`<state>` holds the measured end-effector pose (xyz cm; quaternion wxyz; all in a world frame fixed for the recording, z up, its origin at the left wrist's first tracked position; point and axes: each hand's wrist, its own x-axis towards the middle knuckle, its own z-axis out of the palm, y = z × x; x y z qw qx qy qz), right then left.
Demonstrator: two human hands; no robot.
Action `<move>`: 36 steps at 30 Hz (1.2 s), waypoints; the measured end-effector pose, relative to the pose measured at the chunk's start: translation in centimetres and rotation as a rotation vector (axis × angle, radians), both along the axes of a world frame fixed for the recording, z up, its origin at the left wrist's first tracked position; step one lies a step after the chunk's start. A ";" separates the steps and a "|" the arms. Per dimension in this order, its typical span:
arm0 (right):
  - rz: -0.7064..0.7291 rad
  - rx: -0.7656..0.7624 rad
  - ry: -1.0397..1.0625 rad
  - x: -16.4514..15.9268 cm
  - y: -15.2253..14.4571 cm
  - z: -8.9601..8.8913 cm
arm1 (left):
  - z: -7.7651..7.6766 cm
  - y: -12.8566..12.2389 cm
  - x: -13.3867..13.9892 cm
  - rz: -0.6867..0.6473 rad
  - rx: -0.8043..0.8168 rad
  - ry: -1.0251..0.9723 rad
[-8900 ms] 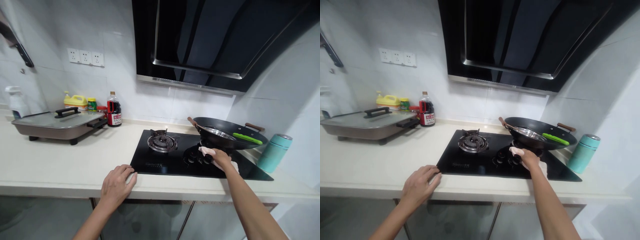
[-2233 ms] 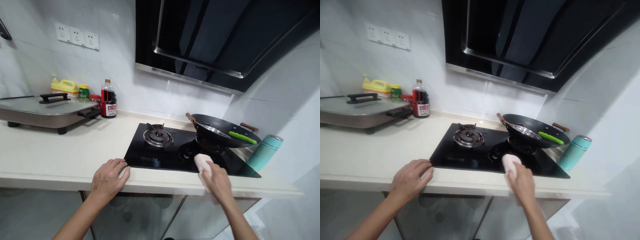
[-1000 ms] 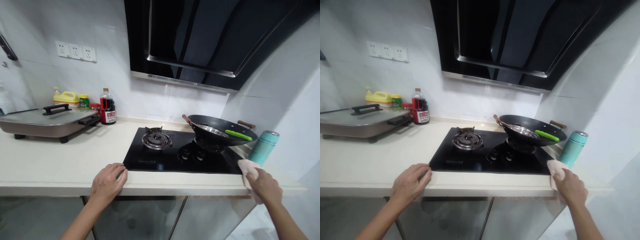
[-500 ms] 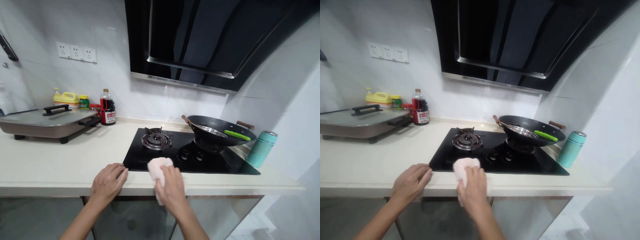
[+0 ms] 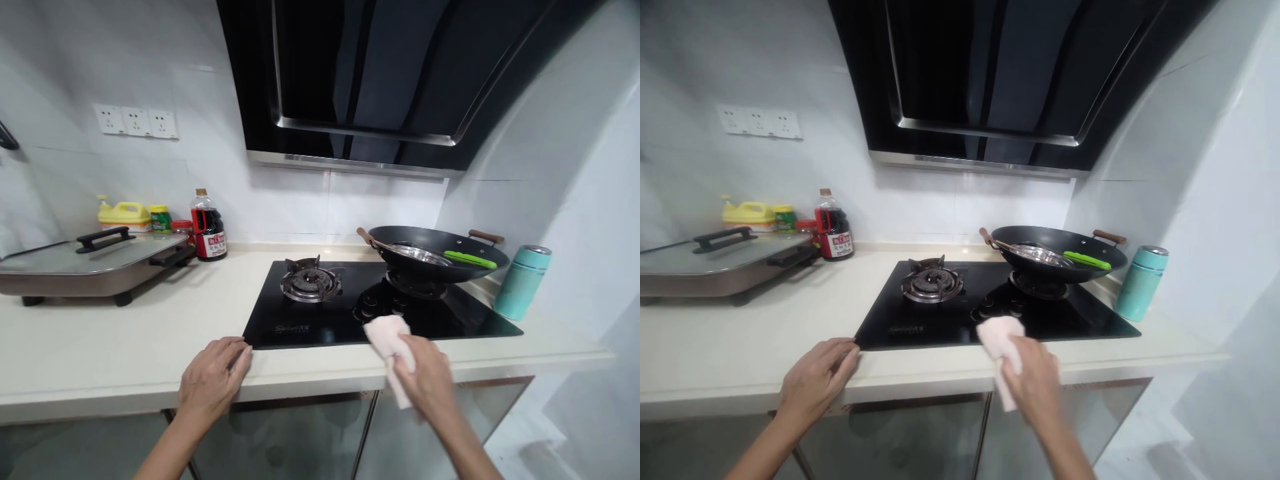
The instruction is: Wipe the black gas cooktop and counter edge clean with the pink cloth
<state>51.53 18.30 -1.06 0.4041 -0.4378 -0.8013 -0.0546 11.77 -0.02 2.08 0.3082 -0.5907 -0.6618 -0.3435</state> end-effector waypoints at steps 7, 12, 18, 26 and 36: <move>-0.565 -0.259 -0.094 15.3 8.0 1.0 | -0.5 0.2 -0.3 -0.005 -0.019 0.001; -0.671 -0.201 -0.078 13.4 6.3 1.3 | 0.2 0.2 0.4 0.012 0.018 0.017; -0.247 0.052 -0.175 -2.6 -2.0 1.6 | 0.1 0.3 0.5 0.022 -0.005 0.009; 0.227 -0.082 -0.023 -17.9 -10.5 3.5 | 1.2 0.6 0.9 -0.074 0.043 -0.198; 0.145 -0.155 0.188 -3.5 2.3 4.7 | 3.9 3.8 11.8 -0.215 -0.362 -0.138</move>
